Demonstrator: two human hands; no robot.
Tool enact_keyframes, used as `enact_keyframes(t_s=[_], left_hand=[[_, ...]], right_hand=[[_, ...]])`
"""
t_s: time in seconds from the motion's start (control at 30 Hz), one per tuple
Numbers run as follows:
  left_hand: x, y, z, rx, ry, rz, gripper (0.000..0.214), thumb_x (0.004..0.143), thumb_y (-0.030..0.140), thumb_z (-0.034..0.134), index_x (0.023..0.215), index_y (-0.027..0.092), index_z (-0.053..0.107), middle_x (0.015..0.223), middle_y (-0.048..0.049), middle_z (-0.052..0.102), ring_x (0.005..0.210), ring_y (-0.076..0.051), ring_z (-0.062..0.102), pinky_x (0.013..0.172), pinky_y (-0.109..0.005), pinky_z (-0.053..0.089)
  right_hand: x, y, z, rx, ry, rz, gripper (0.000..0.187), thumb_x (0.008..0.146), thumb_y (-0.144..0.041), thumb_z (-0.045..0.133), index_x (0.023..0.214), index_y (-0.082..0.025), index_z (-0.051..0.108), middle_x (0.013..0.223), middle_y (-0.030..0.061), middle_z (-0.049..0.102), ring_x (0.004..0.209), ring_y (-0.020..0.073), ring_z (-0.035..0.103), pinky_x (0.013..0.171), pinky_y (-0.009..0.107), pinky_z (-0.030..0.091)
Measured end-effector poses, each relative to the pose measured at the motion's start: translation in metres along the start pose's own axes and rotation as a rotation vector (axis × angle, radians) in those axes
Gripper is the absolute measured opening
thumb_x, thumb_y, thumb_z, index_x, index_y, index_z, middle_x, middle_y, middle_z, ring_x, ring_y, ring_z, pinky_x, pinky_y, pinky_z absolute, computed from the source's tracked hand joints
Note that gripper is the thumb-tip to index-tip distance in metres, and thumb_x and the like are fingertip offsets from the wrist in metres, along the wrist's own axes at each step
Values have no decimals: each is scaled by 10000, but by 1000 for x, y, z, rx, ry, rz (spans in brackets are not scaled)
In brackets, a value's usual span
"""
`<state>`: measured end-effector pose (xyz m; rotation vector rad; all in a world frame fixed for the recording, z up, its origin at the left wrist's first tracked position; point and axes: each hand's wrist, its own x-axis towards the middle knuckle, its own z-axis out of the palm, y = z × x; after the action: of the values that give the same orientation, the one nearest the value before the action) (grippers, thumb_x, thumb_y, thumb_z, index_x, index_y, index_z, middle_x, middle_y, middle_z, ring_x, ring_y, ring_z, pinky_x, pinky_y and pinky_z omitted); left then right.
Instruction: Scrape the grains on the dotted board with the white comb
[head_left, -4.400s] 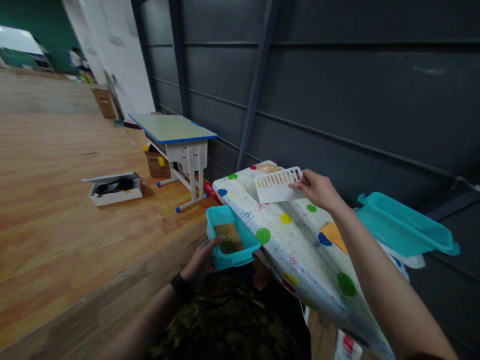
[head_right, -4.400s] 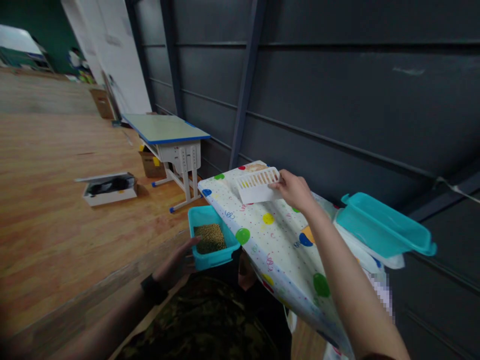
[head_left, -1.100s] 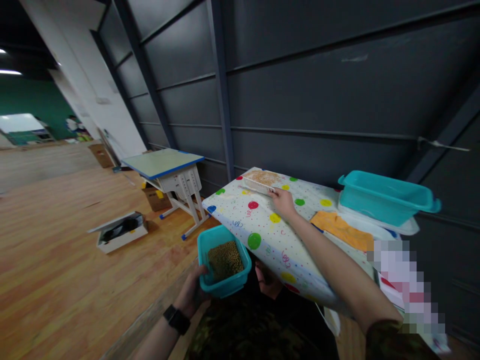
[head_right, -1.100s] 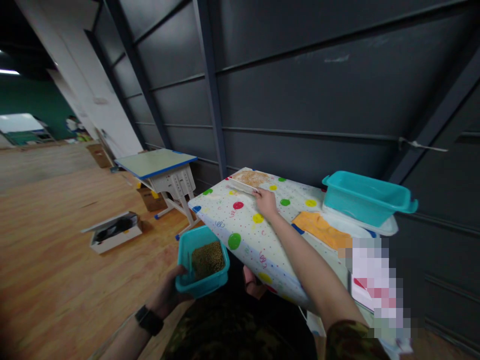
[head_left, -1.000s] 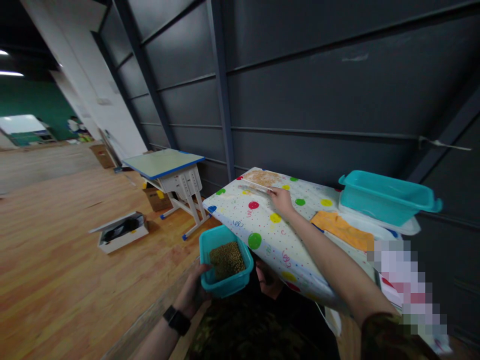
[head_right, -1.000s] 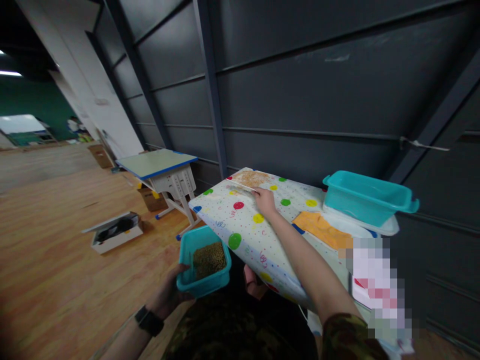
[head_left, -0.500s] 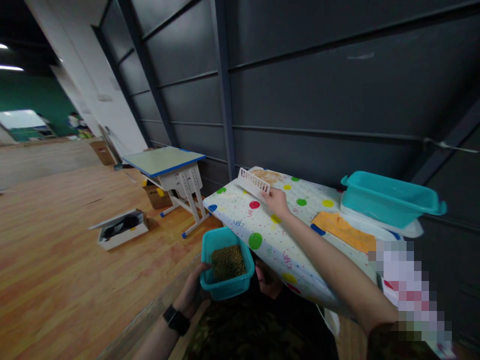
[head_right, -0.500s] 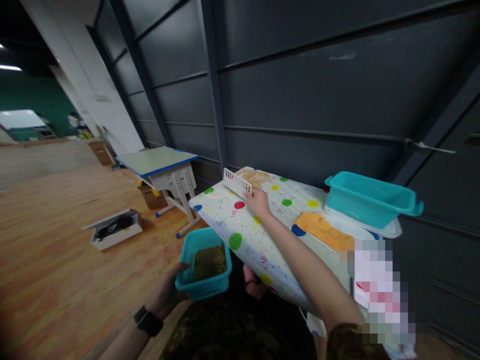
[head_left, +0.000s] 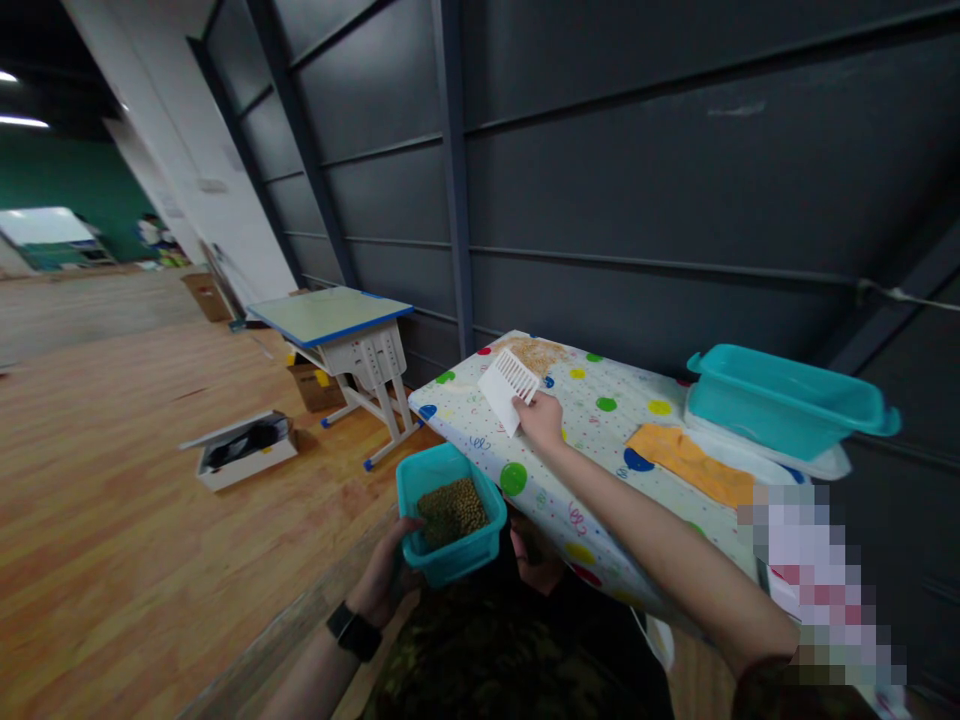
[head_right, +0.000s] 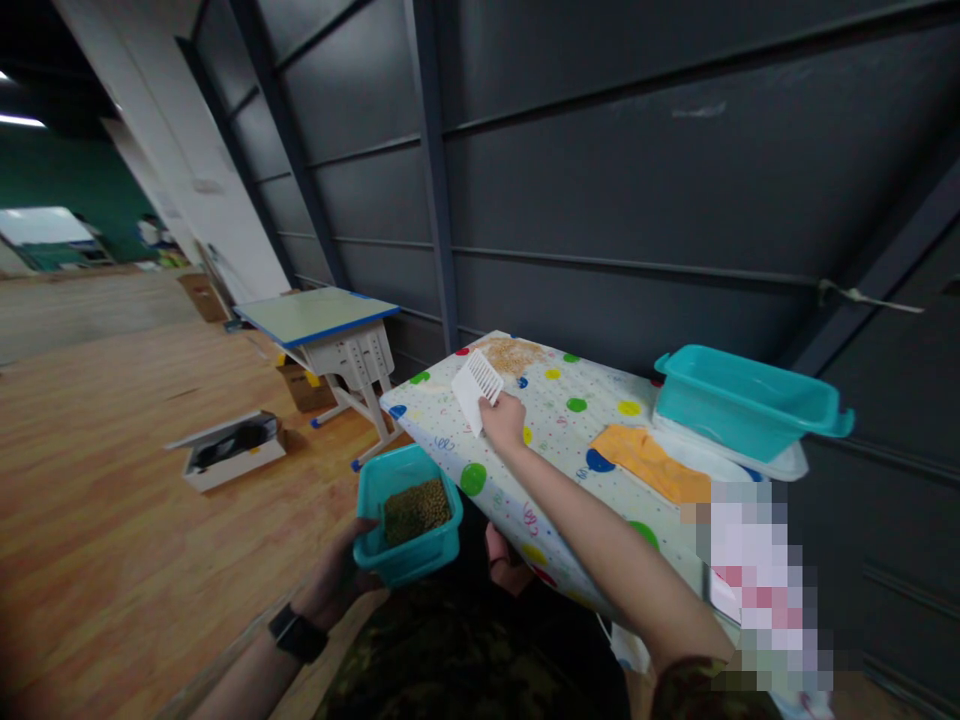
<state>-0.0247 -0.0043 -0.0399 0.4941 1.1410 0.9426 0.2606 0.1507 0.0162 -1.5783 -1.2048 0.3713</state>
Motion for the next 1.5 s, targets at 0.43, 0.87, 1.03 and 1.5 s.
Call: enact_keyframes(t_s=[0.43, 0.87, 1.03, 1.5], left_hand=[[5, 0, 1, 77, 27, 161, 497, 886, 348, 803, 1356, 251, 675, 1178, -117, 848, 942, -314, 832, 681, -401, 676], [2, 14, 10, 64, 102, 186, 561, 882, 431, 837, 1372, 278, 609, 1251, -127, 802, 844, -255, 800, 680, -385, 656], [9, 22, 10, 83, 113, 221, 705, 834, 484, 888, 1436, 289, 575, 1247, -153, 818, 901, -291, 811, 694, -397, 643], [31, 38, 0, 133, 192, 268, 841, 761, 534, 931, 1466, 306, 534, 1220, -129, 789, 815, -241, 753, 668, -350, 560]], right_hand=[[11, -8, -27, -87, 46, -91, 180, 809, -287, 654, 692, -206, 764, 725, 72, 778, 725, 274, 708, 732, 346, 501], [-25, -5, -20, -264, -132, -691, 293, 940, -341, 562, 669, -243, 614, 637, 53, 676, 612, 190, 605, 642, 292, 421], [-41, -12, -18, -254, -299, -776, 301, 976, -359, 571, 721, -243, 680, 716, 63, 721, 662, 185, 621, 682, 281, 455], [-33, -27, -12, -98, -277, -532, 237, 963, -308, 611, 902, -257, 835, 905, 72, 840, 903, 262, 779, 875, 329, 570]])
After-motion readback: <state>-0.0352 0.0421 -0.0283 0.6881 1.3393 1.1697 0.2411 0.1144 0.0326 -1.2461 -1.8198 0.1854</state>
